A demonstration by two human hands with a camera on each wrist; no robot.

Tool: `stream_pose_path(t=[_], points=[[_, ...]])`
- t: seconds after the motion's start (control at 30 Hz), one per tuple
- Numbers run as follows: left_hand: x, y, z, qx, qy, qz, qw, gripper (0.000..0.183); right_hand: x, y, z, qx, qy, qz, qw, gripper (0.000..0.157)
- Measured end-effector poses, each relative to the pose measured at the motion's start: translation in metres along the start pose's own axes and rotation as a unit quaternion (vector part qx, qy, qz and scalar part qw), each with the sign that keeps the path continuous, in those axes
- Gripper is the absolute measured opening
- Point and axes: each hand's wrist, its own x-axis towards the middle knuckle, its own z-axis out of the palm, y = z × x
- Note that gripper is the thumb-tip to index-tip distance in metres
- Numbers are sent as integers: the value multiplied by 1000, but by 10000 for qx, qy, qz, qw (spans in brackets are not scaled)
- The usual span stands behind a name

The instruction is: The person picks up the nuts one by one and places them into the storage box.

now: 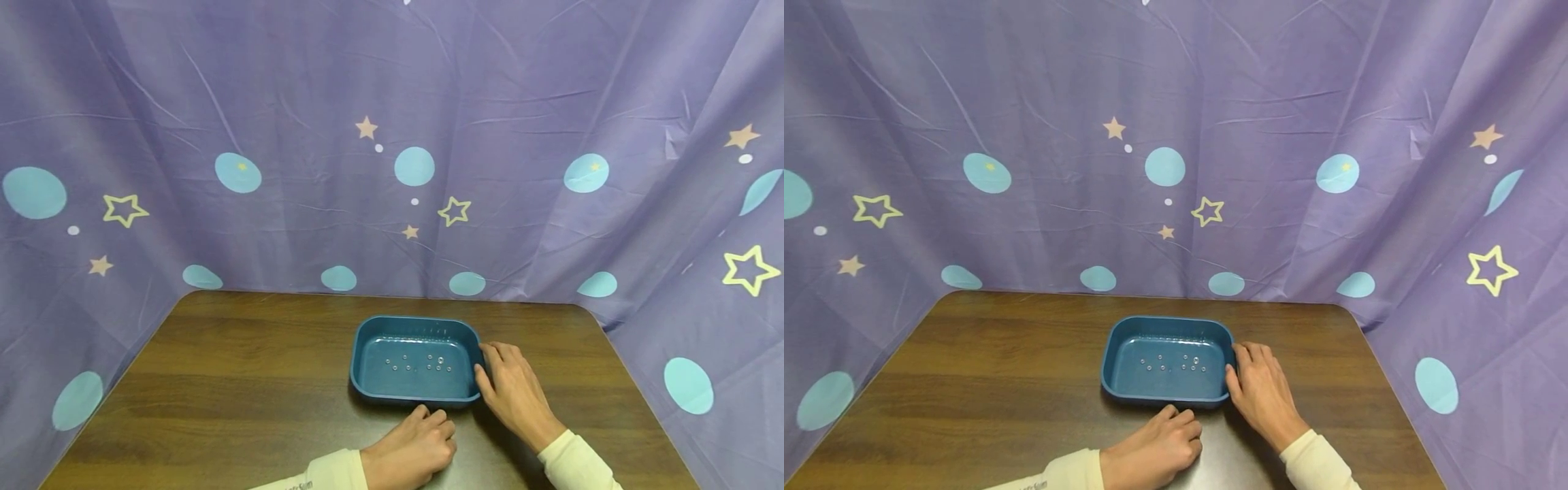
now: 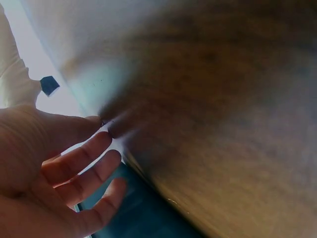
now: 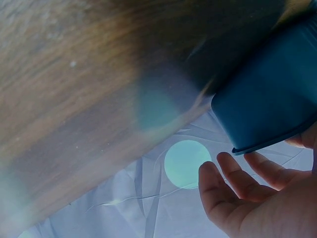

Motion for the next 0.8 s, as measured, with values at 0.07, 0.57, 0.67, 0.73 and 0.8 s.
stream_pose_path(t=[0.07,0.57,0.67,0.73,0.8], points=[[0,0,1,-66,-36,21,10000,11,0,-1,0,3,9,7,10000,40],[-2,-1,-1,34,-24,-29,10000,16,1,-2,0,-20,-113,79,9999,40],[-2,-1,-6,172,48,-8,9998,16,1,-1,0,-22,-116,82,9999,40],[-1,-2,-12,266,119,-1,9996,15,0,-1,1,-28,-91,77,9999,40],[1,-3,-18,308,204,-6,9993,13,0,-1,1,-27,-44,55,10000,40]])
